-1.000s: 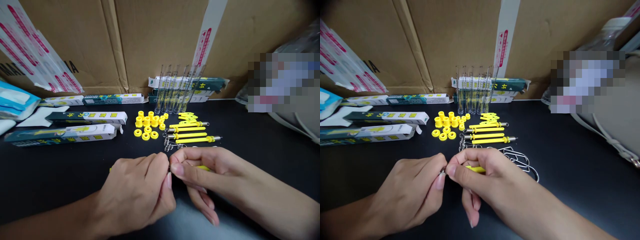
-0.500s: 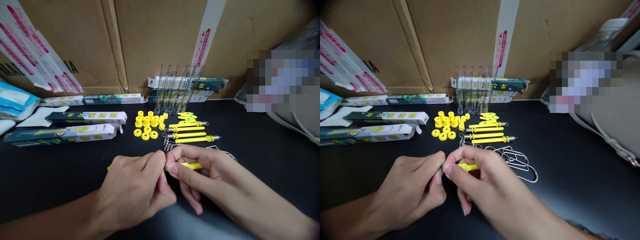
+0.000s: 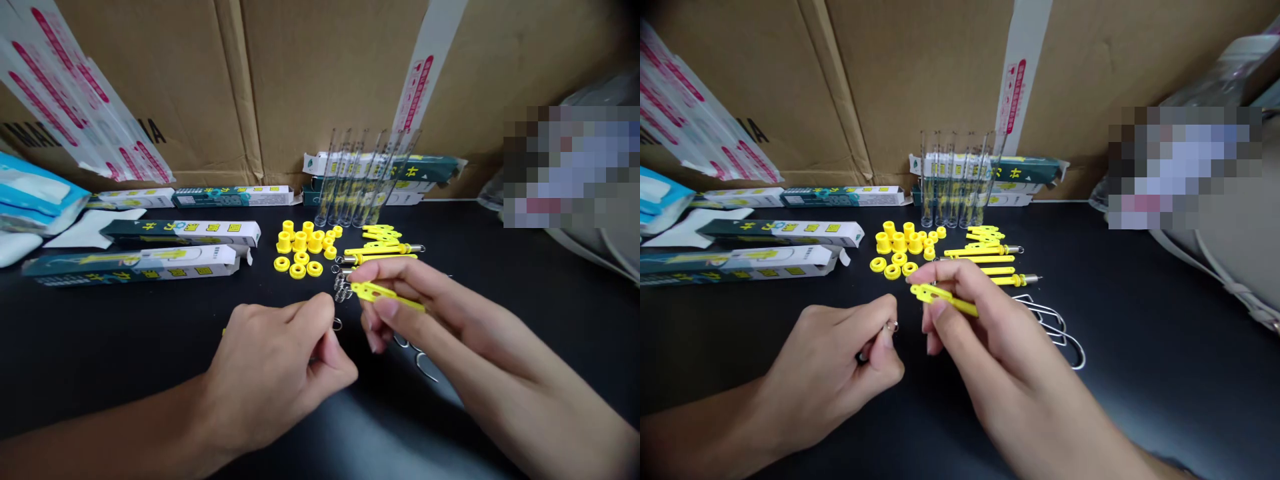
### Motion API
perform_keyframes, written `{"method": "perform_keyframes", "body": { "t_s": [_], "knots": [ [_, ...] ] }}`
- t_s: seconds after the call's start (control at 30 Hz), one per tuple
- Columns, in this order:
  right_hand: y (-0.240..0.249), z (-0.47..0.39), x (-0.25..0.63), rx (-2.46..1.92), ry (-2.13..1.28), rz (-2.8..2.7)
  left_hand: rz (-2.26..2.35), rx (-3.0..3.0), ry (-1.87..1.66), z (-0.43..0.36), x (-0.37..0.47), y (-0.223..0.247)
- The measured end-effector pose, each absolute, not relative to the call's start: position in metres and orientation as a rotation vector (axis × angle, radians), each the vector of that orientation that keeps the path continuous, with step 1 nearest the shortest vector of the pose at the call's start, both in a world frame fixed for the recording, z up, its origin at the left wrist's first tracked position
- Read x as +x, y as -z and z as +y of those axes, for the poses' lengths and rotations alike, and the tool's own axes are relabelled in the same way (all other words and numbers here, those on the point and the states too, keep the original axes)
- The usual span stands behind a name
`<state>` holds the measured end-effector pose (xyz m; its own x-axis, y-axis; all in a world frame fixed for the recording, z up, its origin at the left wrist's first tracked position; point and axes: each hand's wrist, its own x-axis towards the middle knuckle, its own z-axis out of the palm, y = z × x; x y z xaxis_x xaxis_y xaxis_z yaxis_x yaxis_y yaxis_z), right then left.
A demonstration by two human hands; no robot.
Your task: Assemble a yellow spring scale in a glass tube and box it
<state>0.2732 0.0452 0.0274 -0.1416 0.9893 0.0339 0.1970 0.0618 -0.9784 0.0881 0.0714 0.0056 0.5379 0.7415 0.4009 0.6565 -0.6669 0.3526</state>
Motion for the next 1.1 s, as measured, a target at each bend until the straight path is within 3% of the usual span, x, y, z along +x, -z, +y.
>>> {"method": "perform_keyframes", "body": {
  "t_s": [0.1, 0.73, 1.1],
  "knots": [
    [-0.022, 0.041, 0.272, -1.297, -1.033, -1.628, 1.222, 2.608, -0.78, 0.073, 0.09, -0.009],
    [-0.022, 0.045, 0.265, -1.243, -1.473, -1.437, 1.169, 2.543, -0.751, 0.071, 0.089, -0.003],
    [-0.019, 0.043, 0.269, -1.277, -1.431, -1.529, 0.967, 2.523, -0.86, 0.073, 0.087, -0.003]
  ]
}}
